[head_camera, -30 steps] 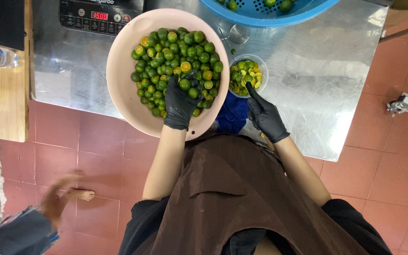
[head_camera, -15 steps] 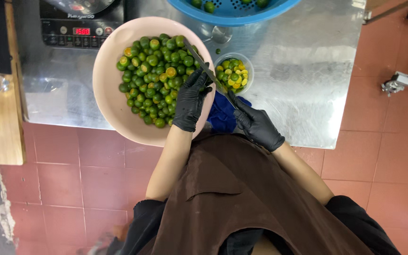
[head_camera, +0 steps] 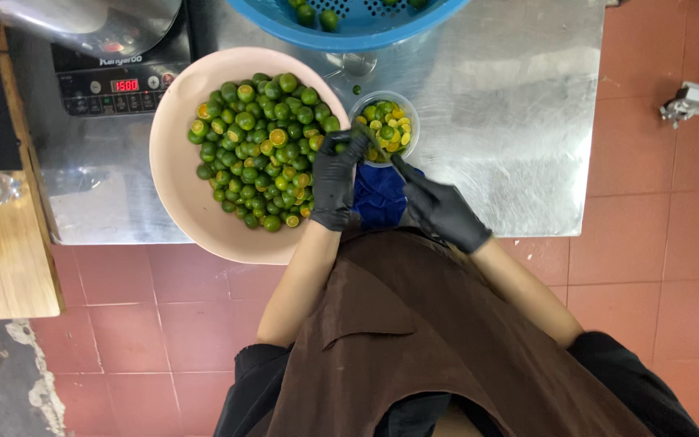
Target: The person is cutting small green calamansi fruits in half using a knife and placing the halves into a small plastic container.
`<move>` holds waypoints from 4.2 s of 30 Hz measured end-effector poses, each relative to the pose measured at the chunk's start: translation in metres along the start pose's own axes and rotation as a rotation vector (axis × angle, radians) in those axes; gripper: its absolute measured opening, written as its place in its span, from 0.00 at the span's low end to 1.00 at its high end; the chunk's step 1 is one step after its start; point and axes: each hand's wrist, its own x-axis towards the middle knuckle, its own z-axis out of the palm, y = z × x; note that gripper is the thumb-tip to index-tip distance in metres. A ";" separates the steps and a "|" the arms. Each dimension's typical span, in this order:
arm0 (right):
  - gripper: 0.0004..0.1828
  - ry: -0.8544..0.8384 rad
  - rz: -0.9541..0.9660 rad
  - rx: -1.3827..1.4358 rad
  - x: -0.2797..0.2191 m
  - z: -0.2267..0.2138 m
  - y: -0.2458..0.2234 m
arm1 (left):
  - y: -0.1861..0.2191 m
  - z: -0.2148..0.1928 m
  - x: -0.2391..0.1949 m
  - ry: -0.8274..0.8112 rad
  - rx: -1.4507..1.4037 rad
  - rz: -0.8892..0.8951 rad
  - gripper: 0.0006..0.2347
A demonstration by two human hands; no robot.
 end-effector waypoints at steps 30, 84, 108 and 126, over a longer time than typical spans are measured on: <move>0.31 -0.010 -0.058 -0.196 0.006 -0.009 0.011 | 0.038 -0.004 0.007 -0.023 0.030 -0.052 0.09; 0.34 0.163 -0.320 -0.256 0.081 -0.005 0.057 | 0.181 0.108 0.231 -0.762 1.261 -0.183 0.15; 0.32 0.101 0.029 0.169 0.009 0.009 0.004 | 0.040 -0.033 0.040 -0.194 -0.365 -0.257 0.12; 0.32 0.182 0.031 -0.118 0.029 0.015 0.022 | 0.039 0.003 -0.011 -0.127 0.062 -0.124 0.10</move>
